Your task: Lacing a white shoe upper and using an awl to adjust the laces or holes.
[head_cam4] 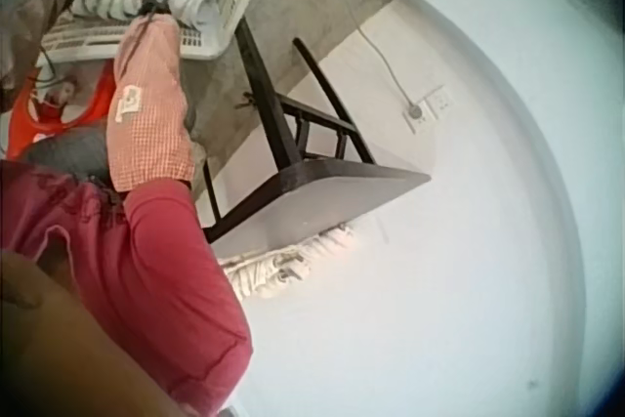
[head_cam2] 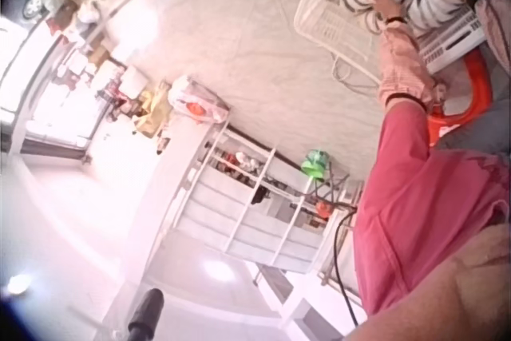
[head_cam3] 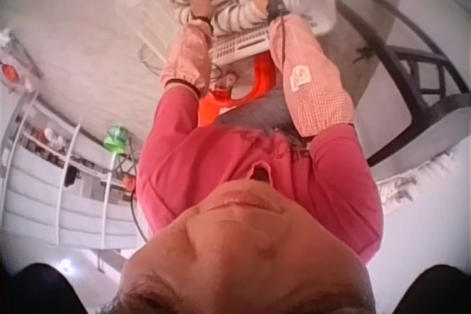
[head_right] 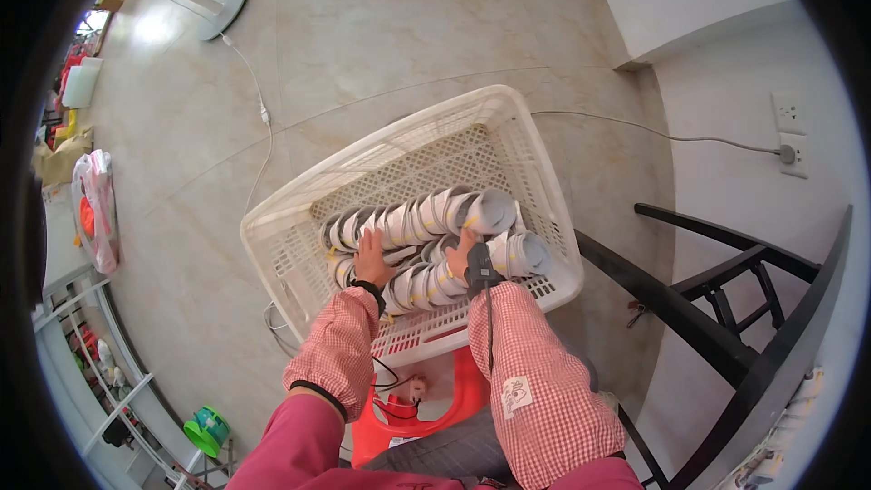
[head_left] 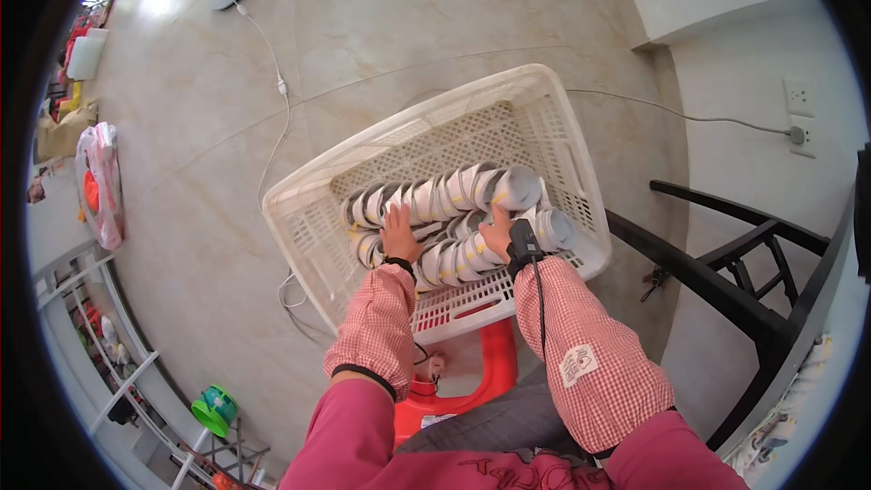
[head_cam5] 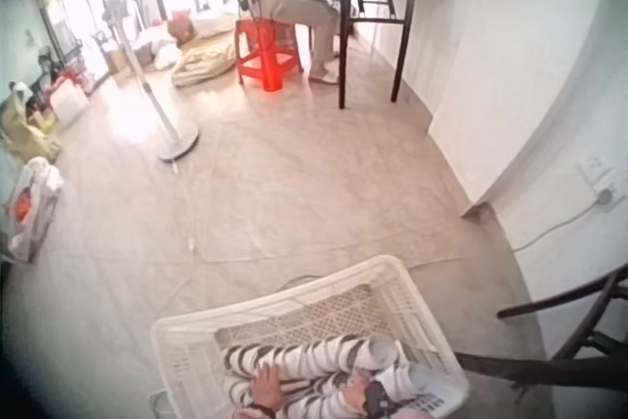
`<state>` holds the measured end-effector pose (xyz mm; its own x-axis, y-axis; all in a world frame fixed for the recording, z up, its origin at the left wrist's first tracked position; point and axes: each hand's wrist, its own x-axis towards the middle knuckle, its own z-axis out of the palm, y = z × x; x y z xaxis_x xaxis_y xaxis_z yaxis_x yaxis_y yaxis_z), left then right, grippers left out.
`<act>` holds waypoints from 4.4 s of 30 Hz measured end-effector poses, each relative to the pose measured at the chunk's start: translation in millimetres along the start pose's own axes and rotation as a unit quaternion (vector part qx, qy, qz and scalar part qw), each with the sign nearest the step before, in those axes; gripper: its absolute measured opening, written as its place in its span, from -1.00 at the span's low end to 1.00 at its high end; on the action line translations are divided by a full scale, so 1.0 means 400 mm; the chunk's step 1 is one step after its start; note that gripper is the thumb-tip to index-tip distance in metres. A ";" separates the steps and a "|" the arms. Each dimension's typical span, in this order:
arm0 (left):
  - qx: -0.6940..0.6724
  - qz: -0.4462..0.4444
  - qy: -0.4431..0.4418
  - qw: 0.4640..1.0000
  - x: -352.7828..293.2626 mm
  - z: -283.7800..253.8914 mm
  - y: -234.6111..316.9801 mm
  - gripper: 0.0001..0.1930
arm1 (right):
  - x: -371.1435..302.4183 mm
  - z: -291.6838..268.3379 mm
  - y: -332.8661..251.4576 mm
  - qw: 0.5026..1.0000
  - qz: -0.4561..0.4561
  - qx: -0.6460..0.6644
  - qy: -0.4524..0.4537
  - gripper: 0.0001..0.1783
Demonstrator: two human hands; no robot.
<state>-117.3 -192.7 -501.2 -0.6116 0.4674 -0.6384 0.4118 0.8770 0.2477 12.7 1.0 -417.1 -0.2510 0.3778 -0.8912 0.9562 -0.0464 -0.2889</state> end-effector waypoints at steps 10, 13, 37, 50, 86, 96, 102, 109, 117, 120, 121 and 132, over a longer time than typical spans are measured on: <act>-0.035 0.022 -0.018 0.999 0.036 -0.008 0.041 -0.02 | -0.110 0.020 0.012 0.964 -0.158 0.140 0.164 -0.63; 0.058 0.074 0.146 0.985 0.056 0.015 0.148 -0.25 | -0.226 0.010 -0.067 0.956 -0.194 0.164 0.148 -0.72; 0.459 0.171 -0.127 0.862 0.123 0.007 0.511 -0.62 | -0.666 -0.084 -0.052 0.936 -0.229 0.169 0.208 -0.86; 0.129 0.328 0.054 0.934 -0.015 -0.061 0.383 -0.85 | -0.498 -0.024 0.023 0.914 -0.264 0.178 0.250 -0.86; -0.247 0.945 0.113 0.182 -1.242 -0.881 0.854 -0.60 | -1.200 -0.044 0.471 0.635 -0.144 0.223 0.726 -0.86; -0.178 0.874 -0.007 0.451 -1.228 -0.758 1.101 -0.67 | -0.985 -0.296 0.560 0.600 -0.058 0.062 0.795 -0.86; -0.001 0.844 -0.061 0.532 -1.053 -0.622 1.426 -0.68 | -0.943 -0.321 0.528 0.635 -0.017 0.039 0.771 -0.86; 0.071 0.827 0.011 0.558 -0.976 -0.260 1.675 -0.48 | -0.985 -0.258 0.605 0.581 0.004 0.092 0.808 -0.87; -0.024 0.827 0.115 0.549 -0.975 -0.086 1.814 -0.42 | -0.999 -0.270 0.598 0.592 0.011 0.083 0.801 -0.86; -0.003 0.799 0.131 0.587 -0.932 -0.099 1.858 -0.49 | -1.006 -0.278 0.595 0.540 -0.031 0.121 0.833 -0.87; 0.022 0.778 0.073 0.624 -0.939 -0.134 1.865 -0.52 | -1.010 -0.280 0.598 0.542 -0.032 0.124 0.831 -0.87; -0.057 0.827 0.135 0.543 -0.885 -0.474 1.472 -0.72 | -1.012 -0.278 0.620 0.429 -0.303 0.539 0.658 -0.81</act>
<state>213.7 179.5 8.7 0.4469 0.6123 0.6522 0.5142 -0.7724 0.3728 368.1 -60.6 -89.2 0.5769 0.7848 0.2264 -0.0279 0.2960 -0.9548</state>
